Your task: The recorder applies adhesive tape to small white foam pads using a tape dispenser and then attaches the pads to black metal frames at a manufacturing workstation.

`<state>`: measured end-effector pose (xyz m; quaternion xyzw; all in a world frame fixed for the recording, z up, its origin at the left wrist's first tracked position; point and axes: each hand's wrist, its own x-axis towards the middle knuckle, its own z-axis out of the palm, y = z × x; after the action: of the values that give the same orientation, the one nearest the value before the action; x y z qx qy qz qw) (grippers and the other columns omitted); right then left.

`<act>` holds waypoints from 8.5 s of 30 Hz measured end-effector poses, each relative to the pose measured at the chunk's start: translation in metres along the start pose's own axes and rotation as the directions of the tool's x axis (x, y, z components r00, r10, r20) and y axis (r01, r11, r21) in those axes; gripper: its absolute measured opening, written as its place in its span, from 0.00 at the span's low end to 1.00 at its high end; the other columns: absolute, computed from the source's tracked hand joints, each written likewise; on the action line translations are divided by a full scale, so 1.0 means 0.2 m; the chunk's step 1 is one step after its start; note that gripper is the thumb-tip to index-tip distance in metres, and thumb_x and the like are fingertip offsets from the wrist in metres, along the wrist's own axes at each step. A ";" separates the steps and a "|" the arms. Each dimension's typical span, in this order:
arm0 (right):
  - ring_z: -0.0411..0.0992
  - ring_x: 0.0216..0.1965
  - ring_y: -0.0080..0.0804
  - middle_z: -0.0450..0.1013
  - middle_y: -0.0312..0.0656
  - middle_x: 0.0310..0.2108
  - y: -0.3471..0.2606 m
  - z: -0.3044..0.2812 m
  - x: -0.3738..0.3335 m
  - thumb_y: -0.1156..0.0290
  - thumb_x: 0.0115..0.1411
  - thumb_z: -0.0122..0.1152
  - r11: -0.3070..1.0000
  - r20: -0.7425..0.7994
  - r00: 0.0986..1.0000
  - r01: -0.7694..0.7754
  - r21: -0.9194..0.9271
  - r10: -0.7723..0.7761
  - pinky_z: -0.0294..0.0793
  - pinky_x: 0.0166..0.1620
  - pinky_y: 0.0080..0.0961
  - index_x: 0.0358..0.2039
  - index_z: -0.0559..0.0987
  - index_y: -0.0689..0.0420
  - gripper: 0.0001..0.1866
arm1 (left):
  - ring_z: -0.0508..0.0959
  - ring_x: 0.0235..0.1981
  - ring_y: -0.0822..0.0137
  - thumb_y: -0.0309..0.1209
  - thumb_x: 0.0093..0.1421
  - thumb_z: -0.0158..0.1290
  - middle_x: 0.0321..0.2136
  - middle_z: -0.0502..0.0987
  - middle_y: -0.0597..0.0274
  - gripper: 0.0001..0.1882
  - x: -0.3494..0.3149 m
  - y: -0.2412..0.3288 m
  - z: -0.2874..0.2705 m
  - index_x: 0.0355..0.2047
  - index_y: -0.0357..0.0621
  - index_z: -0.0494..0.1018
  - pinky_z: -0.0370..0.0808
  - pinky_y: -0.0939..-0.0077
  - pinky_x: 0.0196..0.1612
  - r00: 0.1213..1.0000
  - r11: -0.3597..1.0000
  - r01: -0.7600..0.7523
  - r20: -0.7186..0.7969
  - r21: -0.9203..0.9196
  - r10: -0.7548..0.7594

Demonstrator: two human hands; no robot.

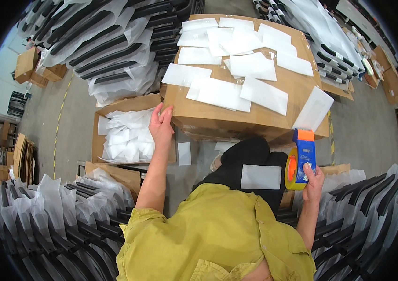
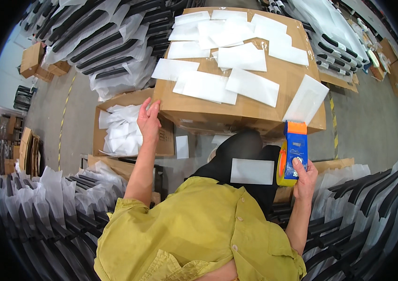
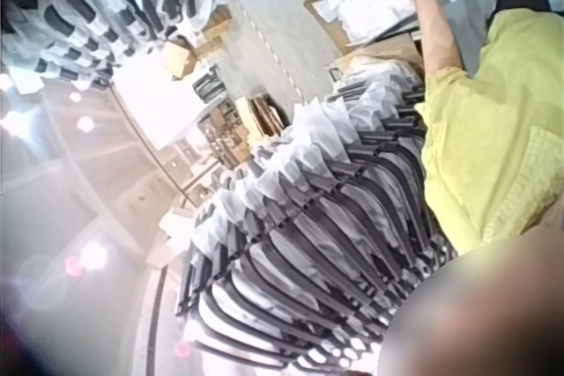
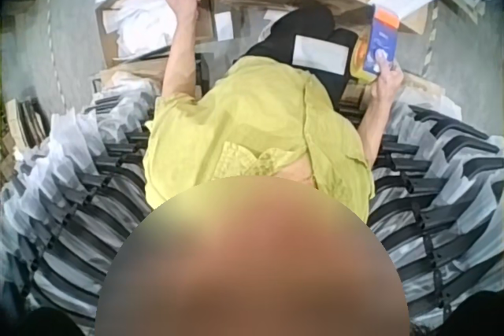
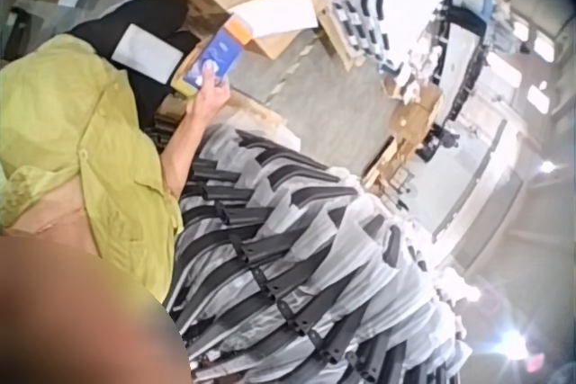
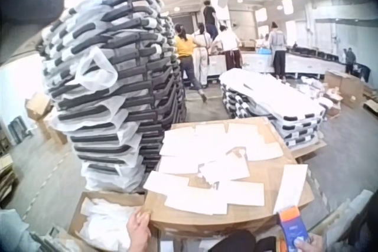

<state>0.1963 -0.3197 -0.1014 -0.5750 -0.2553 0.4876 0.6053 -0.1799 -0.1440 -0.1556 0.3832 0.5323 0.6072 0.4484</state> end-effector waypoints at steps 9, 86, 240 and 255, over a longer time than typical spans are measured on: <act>0.70 0.26 0.21 0.72 0.40 0.28 -0.04 -0.01 0.04 0.69 0.49 0.60 0.999 0.027 1.000 0.001 -0.049 0.000 0.70 0.33 0.16 0.34 0.73 0.66 0.15 | 0.69 0.21 0.79 0.21 0.50 0.51 0.45 0.69 0.57 0.28 0.02 0.05 0.06 0.51 0.41 0.55 0.64 0.88 0.17 0.993 0.999 0.028 -0.115 0.029 -0.024; 0.72 0.31 0.26 0.72 0.43 0.34 0.13 -0.25 -0.40 0.68 0.52 0.55 0.934 -0.111 0.987 -0.068 0.350 0.114 0.71 0.38 0.21 0.39 0.71 0.67 0.17 | 0.73 0.30 0.58 0.43 0.53 0.46 0.24 0.72 0.56 0.19 -0.24 0.34 1.58 0.41 0.44 0.66 0.63 0.60 0.45 0.114 -0.199 -0.958 0.914 0.204 0.388; 0.71 0.32 0.26 0.72 0.42 0.33 0.20 -0.17 -0.41 0.67 0.54 0.52 0.758 0.014 0.976 -0.179 0.627 0.219 0.70 0.38 0.21 0.37 0.72 0.65 0.15 | 0.76 0.23 0.64 0.28 0.45 0.52 0.22 0.75 0.60 0.08 -1.00 0.37 1.10 0.28 0.43 0.74 0.74 0.75 0.29 -0.391 0.587 -0.538 0.797 -0.604 0.461; 0.72 0.32 0.24 0.72 0.41 0.34 0.16 -0.22 -0.39 0.69 0.53 0.55 0.877 -0.093 0.981 -0.106 0.468 0.168 0.70 0.38 0.19 0.39 0.71 0.65 0.15 | 0.69 0.40 0.58 0.39 0.50 0.50 0.40 0.68 0.53 0.23 -0.54 0.27 1.36 0.45 0.43 0.64 0.59 0.59 0.49 0.105 0.019 -0.994 0.926 0.105 0.363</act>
<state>0.1945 -0.4122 -0.1217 -0.4625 -0.0506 0.5371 0.7036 0.1010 -0.1665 -0.0622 0.9460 0.2029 0.2511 -0.0300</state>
